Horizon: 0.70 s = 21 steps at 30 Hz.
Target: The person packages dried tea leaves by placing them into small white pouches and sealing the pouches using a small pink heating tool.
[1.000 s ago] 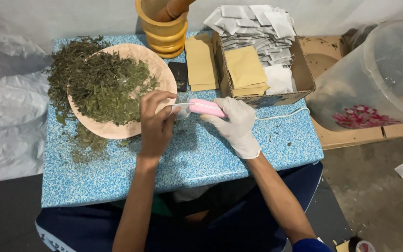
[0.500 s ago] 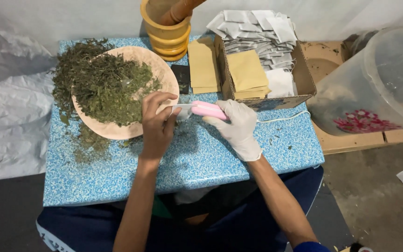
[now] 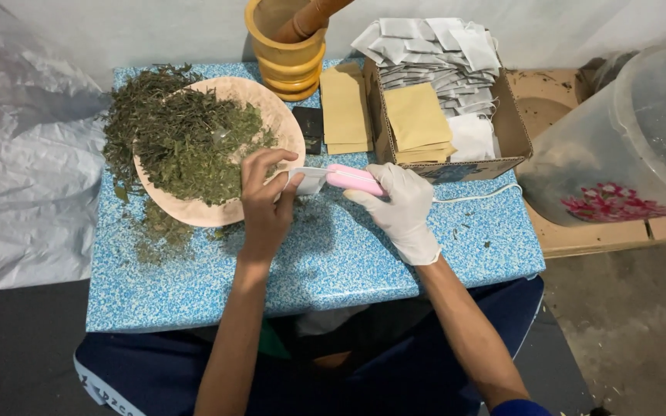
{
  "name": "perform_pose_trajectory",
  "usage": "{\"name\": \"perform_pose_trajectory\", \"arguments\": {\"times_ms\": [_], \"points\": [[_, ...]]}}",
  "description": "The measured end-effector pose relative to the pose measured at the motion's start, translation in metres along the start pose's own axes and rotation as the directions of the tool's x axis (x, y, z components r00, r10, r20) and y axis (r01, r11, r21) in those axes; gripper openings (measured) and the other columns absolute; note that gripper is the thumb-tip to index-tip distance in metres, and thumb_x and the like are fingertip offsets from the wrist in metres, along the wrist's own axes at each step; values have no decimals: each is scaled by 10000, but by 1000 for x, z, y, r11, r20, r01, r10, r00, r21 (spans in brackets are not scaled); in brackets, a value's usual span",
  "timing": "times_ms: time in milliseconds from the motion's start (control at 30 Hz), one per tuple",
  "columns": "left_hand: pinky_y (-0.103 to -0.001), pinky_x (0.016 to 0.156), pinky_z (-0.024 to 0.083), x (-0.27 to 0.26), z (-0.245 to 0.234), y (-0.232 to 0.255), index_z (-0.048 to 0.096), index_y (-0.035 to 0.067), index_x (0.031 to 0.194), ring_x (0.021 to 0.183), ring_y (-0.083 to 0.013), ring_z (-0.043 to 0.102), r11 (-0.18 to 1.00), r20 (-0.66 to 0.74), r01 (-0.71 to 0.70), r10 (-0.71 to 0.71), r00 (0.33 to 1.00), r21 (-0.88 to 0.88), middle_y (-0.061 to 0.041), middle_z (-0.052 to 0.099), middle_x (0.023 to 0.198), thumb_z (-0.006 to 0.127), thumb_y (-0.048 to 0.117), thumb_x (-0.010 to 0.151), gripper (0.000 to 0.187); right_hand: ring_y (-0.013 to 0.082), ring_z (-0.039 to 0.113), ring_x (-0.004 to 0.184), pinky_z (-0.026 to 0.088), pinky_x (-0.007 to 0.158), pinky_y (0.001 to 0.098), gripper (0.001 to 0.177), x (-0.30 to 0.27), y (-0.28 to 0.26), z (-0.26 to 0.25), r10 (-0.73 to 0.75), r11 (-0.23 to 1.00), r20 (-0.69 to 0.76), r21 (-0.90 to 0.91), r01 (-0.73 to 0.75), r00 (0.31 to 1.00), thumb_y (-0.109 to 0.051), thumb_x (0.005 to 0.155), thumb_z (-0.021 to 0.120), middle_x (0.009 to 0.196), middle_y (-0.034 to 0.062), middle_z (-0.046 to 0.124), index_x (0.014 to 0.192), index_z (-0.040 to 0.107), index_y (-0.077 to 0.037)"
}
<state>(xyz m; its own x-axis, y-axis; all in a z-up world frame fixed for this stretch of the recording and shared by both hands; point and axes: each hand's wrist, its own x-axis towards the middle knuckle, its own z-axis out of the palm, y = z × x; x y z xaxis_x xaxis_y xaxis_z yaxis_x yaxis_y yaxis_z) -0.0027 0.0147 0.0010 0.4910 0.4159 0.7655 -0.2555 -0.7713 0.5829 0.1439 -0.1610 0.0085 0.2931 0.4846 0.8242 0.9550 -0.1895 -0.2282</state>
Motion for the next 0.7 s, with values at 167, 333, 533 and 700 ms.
{"name": "perform_pose_trajectory", "arguments": {"times_ms": [167, 333, 533, 700], "points": [[-509, 1080, 465, 2, -2, 3, 611, -9, 746, 1210, -334, 586, 1000, -8, 2, -2, 1000, -2, -64, 680, 1158, 680, 87, 1089, 362, 241, 661, 650, 534, 665, 338, 468, -1, 1, 1, 6, 1000, 3, 15, -6, 1000, -638, 904, 793, 716, -2, 607, 968, 734, -178], [-505, 1085, 462, -1, 1, -4, 612, -9, 733, 1213, -325, 586, 1000, -3, 12, -12, 1000, 10, -70, 681, 1154, 667, 117, 1099, 391, 231, 663, 643, 533, 658, 326, 472, -1, 2, 2, 21, 1000, -17, 22, -21, 1000, -655, 901, 786, 712, -11, 609, 961, 736, -189], [-470, 1091, 466, -12, -9, -42, 732, -4, 809, 1209, -272, 587, 986, -119, 47, -28, 993, 160, -63, 682, 1141, 614, 170, 1145, 397, 242, 661, 627, 537, 649, 318, 448, 1, 1, -5, 130, 981, -29, 147, -124, 991, -630, 868, 828, 688, -8, 620, 947, 768, -194], [-484, 1064, 488, -13, -6, -35, 741, -40, 852, 1162, -306, 613, 992, -136, 59, -44, 990, 108, -97, 679, 1102, 619, 149, 1141, 366, 255, 670, 631, 544, 652, 328, 433, -1, 0, -3, 134, 977, -34, 173, -127, 990, -593, 854, 857, 697, 3, 637, 938, 755, -181]]}}
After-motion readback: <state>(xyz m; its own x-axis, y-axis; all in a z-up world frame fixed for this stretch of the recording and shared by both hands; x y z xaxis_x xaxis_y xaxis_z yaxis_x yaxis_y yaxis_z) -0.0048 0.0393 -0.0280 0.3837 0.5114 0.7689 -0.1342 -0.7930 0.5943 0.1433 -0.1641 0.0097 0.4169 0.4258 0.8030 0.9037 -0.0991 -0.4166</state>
